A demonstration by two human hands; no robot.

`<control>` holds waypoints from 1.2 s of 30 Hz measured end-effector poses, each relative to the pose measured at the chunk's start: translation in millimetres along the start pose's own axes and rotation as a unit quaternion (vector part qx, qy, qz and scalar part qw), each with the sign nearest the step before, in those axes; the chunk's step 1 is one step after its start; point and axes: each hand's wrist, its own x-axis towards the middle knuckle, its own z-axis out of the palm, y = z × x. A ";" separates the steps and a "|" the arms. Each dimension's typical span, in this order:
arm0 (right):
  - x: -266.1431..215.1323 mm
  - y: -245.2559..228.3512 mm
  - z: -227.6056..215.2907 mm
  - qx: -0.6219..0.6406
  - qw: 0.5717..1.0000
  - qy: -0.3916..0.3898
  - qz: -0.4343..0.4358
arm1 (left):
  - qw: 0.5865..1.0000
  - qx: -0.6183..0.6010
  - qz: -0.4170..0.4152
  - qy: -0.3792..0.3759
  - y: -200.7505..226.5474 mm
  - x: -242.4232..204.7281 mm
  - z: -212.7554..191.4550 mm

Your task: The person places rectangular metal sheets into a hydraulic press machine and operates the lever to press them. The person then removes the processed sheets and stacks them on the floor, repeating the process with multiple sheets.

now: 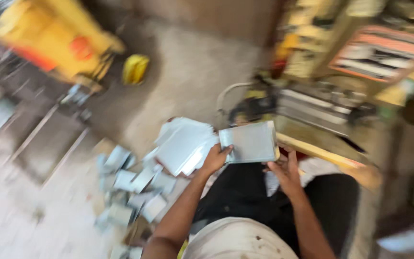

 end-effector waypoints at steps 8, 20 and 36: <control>17.7 27.4 33.3 -0.087 0.977 -0.132 0.144 | 0.862 -0.387 -0.239 0.225 -162.3 -85.9 -105.1; 14.1 22.9 31.0 -0.123 0.977 -0.098 0.141 | 0.853 -0.297 -0.226 0.364 -214.0 -64.3 -150.3; -13.3 37.7 -26.1 -0.023 0.978 0.008 0.210 | 0.870 0.176 0.160 0.432 -99.9 -5.4 -113.0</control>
